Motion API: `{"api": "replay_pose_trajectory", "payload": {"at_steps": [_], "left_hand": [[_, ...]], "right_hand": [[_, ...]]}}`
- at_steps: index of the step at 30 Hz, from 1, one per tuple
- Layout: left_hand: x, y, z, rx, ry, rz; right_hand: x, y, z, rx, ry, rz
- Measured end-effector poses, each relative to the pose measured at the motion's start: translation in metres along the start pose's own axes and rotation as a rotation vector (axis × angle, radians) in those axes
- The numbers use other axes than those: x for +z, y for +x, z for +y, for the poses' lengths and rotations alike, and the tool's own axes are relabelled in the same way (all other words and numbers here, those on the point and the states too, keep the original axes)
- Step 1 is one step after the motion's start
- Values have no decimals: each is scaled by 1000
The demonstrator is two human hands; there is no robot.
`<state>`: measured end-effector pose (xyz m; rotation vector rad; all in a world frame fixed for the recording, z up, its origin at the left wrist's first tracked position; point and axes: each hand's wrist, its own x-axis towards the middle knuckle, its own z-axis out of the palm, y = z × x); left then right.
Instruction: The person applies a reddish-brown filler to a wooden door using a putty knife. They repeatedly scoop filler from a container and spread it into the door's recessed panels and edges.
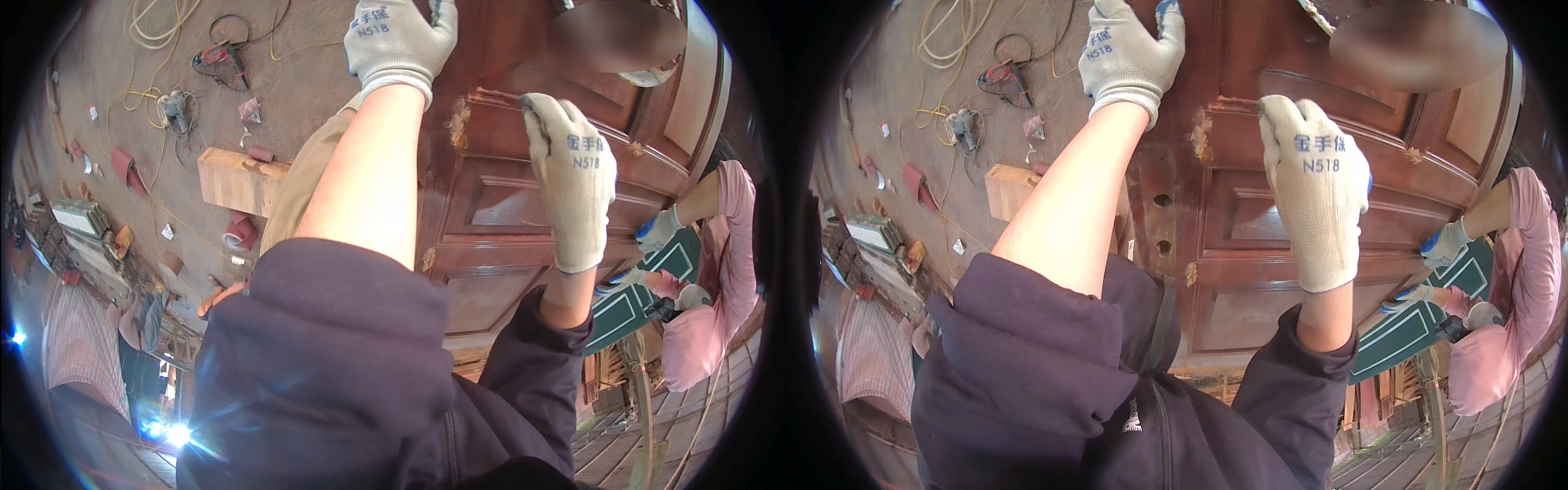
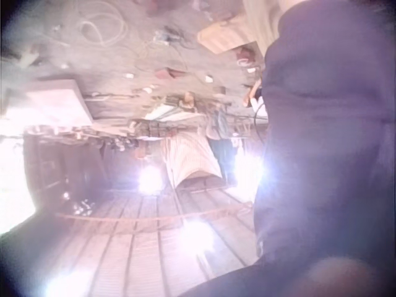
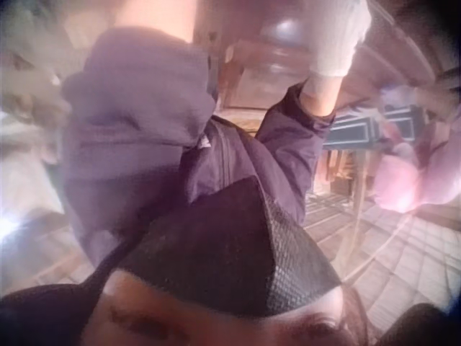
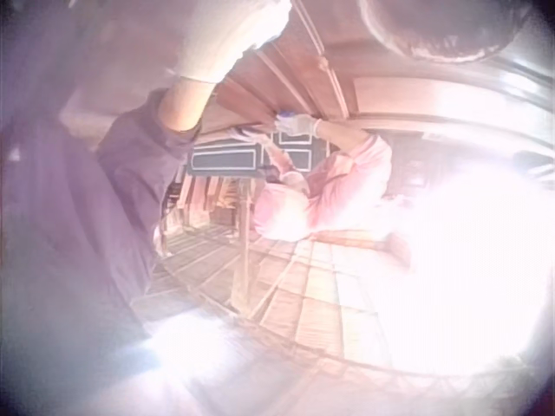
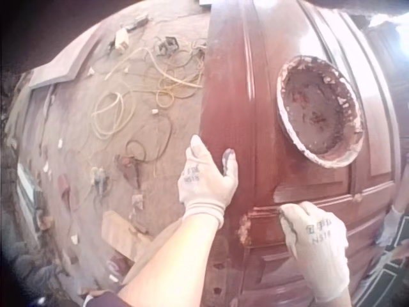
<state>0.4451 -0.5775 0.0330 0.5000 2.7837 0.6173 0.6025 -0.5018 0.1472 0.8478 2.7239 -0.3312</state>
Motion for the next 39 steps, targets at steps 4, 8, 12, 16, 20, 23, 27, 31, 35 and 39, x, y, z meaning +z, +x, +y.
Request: {"api": "replay_pose_trajectory", "payload": {"at_steps": [4,8,12,16,20,23,27,31,35,39], "left_hand": [[5,-2,-7,18,6,41],[8,-2,-1,20,2,22],[9,-3,0,25,24,37],[6,0,2,12,-3,-10],[5,0,-11,16,45,34],[4,-1,-7,-2,39,14],[10,-1,-5,26,-8,22],[1,0,1,16,-28,-18],[6,-3,-2,14,30,47],[6,-3,0,35,-10,46]], "right_hand": [[15,26,15,-174,-77,137],[6,52,14,-315,-359,23],[9,56,4,-288,-498,-61],[10,55,8,-316,-402,-43],[19,63,6,-355,-333,-67],[25,63,15,-352,-262,-67],[25,59,27,-428,-234,-4],[10,47,27,-404,-57,76],[14,16,38,105,552,123],[16,-17,37,353,1008,-183]]}}
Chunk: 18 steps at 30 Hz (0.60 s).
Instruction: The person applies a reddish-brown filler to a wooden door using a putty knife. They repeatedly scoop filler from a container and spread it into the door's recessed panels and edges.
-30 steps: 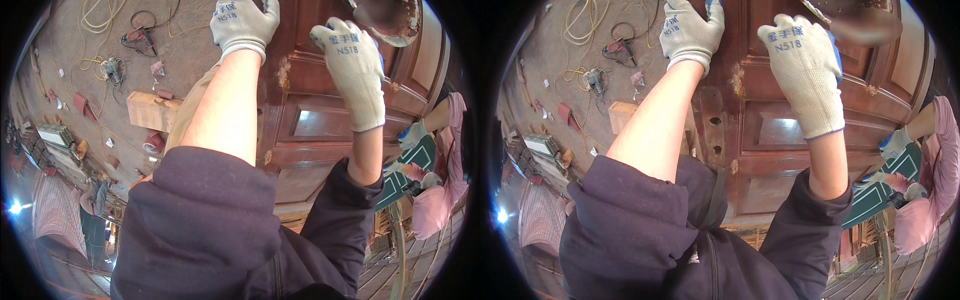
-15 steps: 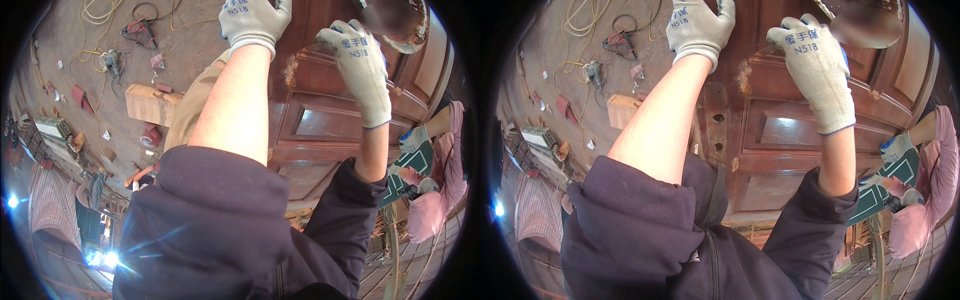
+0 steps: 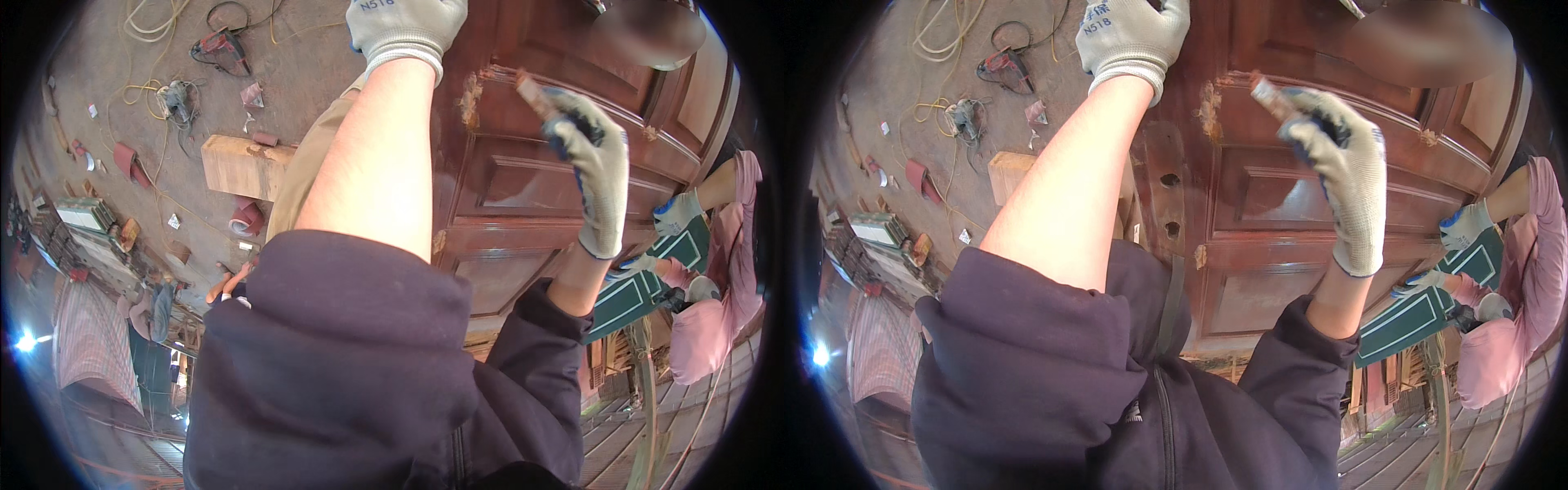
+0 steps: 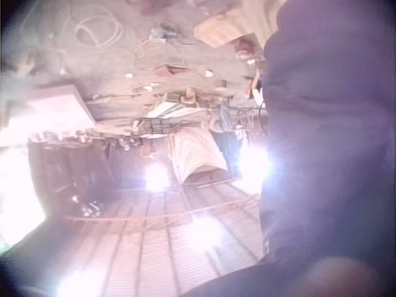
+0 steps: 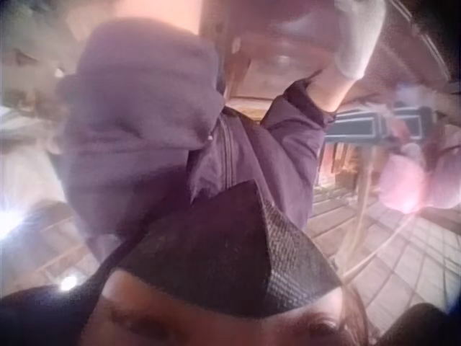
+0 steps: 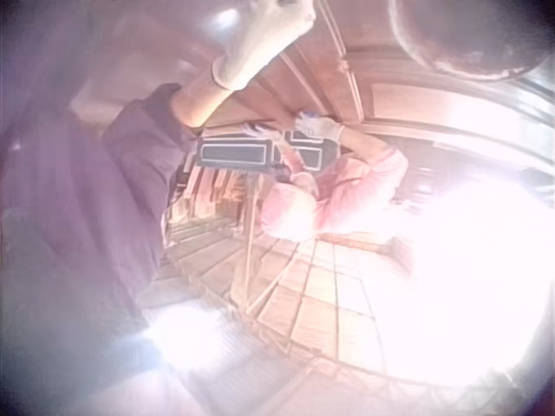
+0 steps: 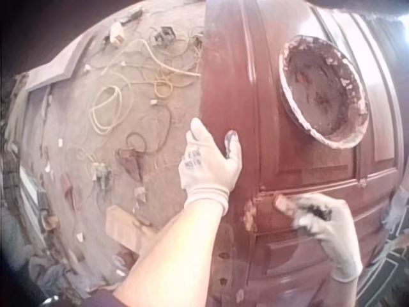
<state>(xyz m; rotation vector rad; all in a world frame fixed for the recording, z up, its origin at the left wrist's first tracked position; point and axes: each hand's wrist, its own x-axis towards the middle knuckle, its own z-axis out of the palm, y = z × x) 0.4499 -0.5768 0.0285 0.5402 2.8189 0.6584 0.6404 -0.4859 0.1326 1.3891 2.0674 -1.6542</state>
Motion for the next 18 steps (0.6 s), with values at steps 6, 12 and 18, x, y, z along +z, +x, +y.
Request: {"api": "replay_pose_trajectory", "payload": {"at_steps": [6,12,18], "left_hand": [[2,-3,5,-6,6,-2],[4,-3,4,-4,35,15],[6,-3,3,-7,28,10]], "right_hand": [[17,-8,4,-172,-233,84],[23,10,-7,-611,-1073,208],[30,16,-10,-656,-1261,186]]}}
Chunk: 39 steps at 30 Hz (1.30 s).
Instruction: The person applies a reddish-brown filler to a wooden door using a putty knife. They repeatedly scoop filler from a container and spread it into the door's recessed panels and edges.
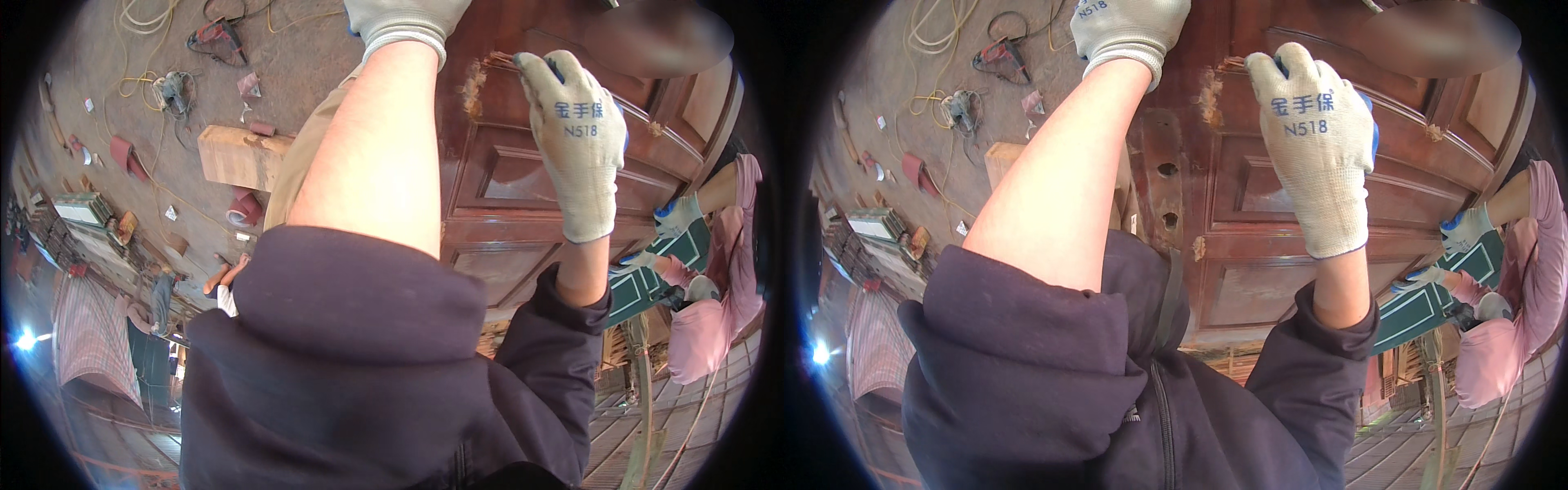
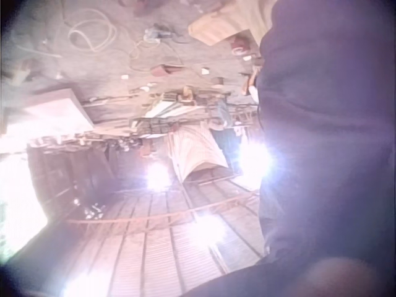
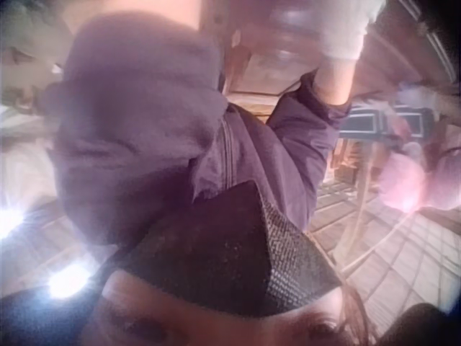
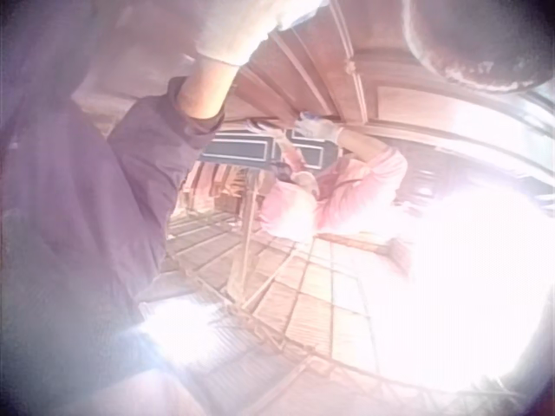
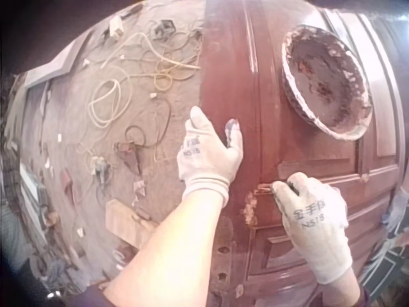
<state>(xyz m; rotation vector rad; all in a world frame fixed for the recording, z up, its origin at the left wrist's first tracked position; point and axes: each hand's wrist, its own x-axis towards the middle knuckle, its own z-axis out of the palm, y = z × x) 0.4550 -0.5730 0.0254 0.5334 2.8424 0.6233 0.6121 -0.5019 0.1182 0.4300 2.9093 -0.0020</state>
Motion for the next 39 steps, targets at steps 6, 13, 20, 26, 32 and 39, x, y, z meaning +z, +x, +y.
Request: {"api": "replay_pose_trajectory", "payload": {"at_steps": [6,13,20,26,32,39], "left_hand": [[-2,1,1,-3,-18,-7],[-5,2,1,-14,-26,-34],[-2,1,1,0,-10,-14],[-5,1,3,-13,-8,-49],[2,2,0,-2,1,-11],[0,2,3,-13,-30,-48]], "right_hand": [[-2,4,-4,-1,-5,-56],[-7,5,4,-37,123,-59],[-4,-2,9,103,161,-30],[-6,7,7,43,51,-70],[-3,15,6,-35,63,-78],[-6,7,3,-63,81,-128]]}}
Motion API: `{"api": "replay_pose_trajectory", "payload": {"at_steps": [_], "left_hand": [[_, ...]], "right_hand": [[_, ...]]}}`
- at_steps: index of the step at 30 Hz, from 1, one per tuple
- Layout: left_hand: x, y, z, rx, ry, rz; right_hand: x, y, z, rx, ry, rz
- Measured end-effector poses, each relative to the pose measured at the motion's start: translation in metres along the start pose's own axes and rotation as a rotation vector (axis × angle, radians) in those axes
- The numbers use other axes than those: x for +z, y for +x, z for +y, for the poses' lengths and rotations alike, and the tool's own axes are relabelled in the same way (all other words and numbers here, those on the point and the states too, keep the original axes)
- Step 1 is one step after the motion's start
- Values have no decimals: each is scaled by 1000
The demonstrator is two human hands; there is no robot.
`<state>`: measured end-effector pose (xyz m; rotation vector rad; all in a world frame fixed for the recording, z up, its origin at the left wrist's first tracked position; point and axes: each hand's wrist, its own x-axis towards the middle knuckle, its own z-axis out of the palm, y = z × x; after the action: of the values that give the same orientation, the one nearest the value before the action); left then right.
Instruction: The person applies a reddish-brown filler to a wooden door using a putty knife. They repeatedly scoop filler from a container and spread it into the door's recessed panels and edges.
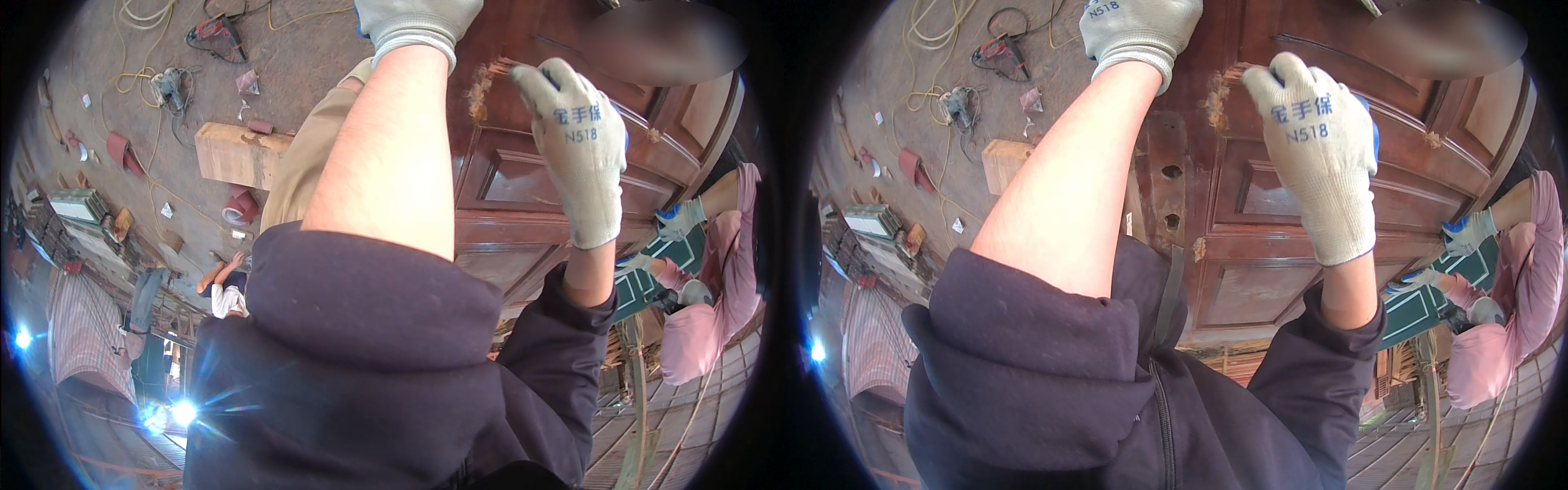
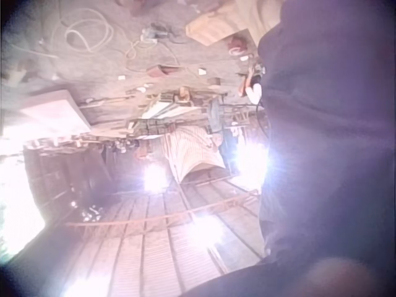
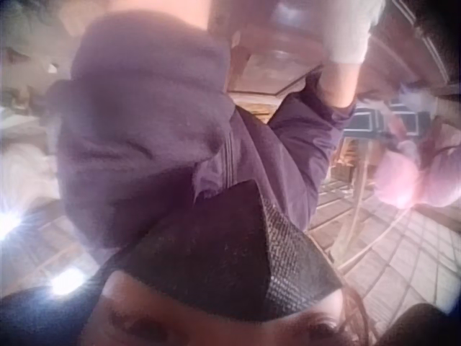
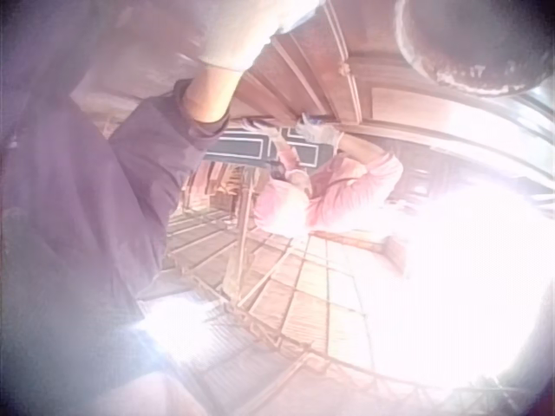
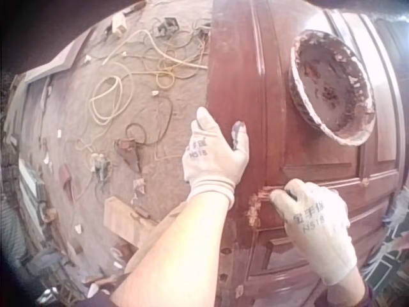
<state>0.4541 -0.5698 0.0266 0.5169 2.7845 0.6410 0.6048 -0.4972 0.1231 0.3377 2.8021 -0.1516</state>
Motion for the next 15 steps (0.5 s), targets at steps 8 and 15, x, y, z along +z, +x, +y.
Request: {"api": "replay_pose_trajectory", "payload": {"at_steps": [8,15], "left_hand": [[4,0,-3,7,19,19],[4,-2,-3,11,22,24]], "right_hand": [[13,-14,-2,106,121,162],[43,-29,-12,118,9,212]]}}
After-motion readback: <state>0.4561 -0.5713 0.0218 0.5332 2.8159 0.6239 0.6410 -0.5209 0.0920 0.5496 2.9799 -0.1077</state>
